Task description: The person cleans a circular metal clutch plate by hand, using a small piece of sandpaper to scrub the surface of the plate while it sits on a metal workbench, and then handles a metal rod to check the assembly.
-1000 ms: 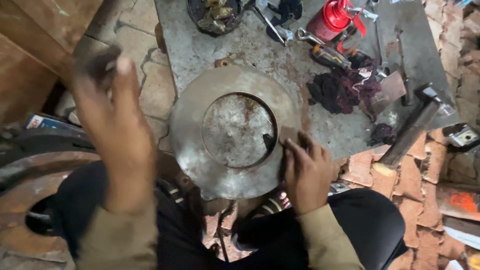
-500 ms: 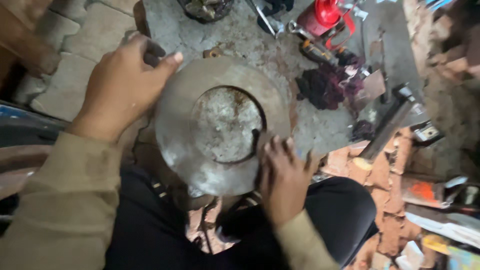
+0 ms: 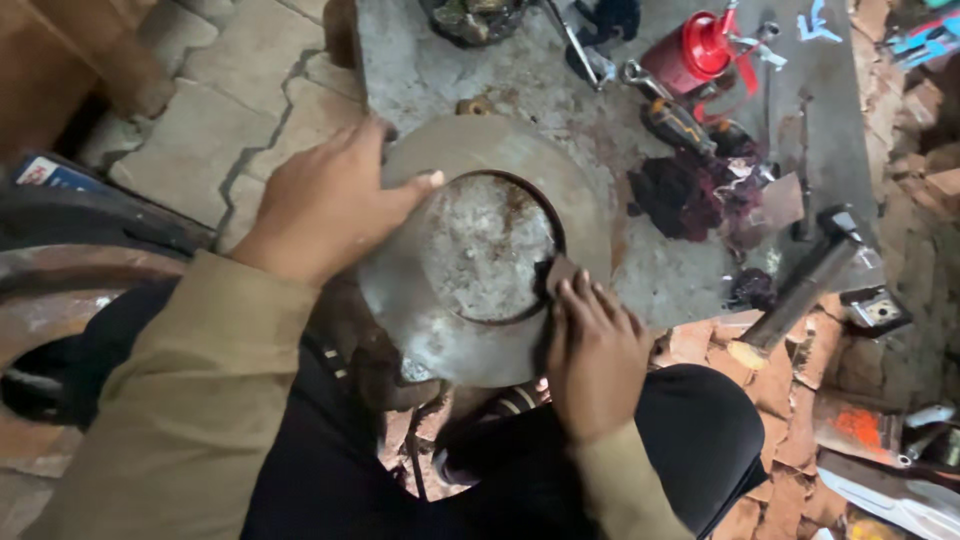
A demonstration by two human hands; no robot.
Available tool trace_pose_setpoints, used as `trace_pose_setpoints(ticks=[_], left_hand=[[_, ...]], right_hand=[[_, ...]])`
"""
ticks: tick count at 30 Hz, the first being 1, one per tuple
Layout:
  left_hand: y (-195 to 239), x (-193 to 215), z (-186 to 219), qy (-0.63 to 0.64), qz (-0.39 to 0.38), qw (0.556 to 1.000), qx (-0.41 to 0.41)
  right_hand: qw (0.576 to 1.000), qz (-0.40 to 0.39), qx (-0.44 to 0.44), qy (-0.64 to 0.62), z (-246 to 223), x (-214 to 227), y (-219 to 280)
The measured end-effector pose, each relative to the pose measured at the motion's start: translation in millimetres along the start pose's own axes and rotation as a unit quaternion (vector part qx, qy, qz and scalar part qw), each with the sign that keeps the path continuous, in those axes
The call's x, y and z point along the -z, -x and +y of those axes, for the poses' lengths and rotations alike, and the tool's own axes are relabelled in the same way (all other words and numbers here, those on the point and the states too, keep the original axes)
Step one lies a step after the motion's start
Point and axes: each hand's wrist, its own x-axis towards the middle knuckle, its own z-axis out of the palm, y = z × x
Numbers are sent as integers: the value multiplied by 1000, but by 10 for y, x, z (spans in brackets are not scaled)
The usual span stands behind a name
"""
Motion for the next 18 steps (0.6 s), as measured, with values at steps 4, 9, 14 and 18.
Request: trace_pose_setpoints(ticks=[4,9,14,18], left_hand=[[-26,-91,1,-1,0,1000,2],[-11,-179,26,7,28,999,-39],[-19,-193,78,-17,19,1000,-8],[-35,-246,6,-43,5,999,9]], right_hand=[[1000,-22,-8,-6,-67,101,175],[1000,3,-19,-6,175,-161,-306],[999,24,-27,-22,180,-236,-429],[999,15,-16,-47,52,-58,27]])
